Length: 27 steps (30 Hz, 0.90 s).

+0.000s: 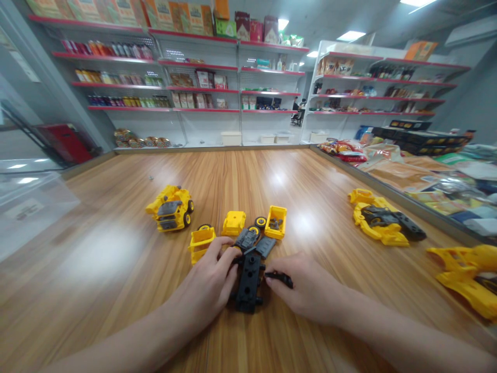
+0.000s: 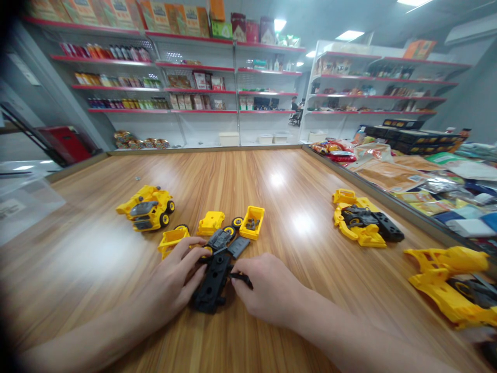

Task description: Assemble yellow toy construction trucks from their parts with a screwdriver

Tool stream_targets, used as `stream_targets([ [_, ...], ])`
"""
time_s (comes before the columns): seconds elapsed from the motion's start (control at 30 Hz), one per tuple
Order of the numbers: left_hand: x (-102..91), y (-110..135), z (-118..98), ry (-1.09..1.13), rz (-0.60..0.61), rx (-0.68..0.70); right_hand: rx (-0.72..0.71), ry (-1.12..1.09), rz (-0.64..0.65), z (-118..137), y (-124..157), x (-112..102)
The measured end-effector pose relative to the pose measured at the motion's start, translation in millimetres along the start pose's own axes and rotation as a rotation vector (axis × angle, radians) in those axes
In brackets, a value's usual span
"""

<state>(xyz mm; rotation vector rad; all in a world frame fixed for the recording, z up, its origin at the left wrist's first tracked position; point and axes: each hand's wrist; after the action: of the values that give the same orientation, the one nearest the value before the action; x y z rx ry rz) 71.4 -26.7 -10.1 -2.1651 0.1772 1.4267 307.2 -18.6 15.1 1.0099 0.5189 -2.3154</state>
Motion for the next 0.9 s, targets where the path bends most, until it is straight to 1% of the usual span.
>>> stream_targets([
  [0.1,-1.7,-0.9,-0.6,0.032,0.006,0.012,0.01,-0.009,-0.036,0.1,0.5,0.2],
  [0.17,-3.6,-1.1,-1.8,0.037,-0.011,0.013,0.021,-0.024,-0.08,0.8,0.7,-0.5],
  [0.23,-5.6,-1.1,-3.7,0.038,-0.061,0.006,0.018,-0.05,-0.123,2.3,0.3,-2.1],
  [0.3,-7.2,-0.5,-6.1,0.043,-0.14,0.015,0.008,-0.092,-0.174,4.7,-0.5,-3.8],
  [0.4,-8.4,1.2,-10.4,0.066,-0.258,0.073,-0.027,-0.159,-0.271,9.4,-1.4,-4.5],
  [0.47,-8.7,2.9,-13.3,0.101,-0.292,0.123,-0.06,-0.187,-0.314,12.2,-1.0,-3.0],
  [0.53,-9.4,5.0,-15.8,0.159,-0.285,0.188,-0.096,-0.208,-0.323,13.9,0.0,-0.4],
  [0.67,-12.3,9.1,-19.2,0.245,-0.216,0.299,-0.139,-0.234,-0.308,13.6,1.9,4.0],
  [0.9,-10.7,11.1,-20.0,0.277,-0.163,0.344,-0.098,-0.225,-0.283,15.6,0.1,5.9],
])
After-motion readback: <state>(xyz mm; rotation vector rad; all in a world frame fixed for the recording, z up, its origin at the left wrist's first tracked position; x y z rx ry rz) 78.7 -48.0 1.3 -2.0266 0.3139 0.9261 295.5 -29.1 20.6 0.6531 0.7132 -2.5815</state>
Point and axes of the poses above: each hand's wrist, its own y-axis away from the middle knuckle, its own x-axis out of the palm, z = x × y, and after that the axes turned 5 degrees about -y, right-handed
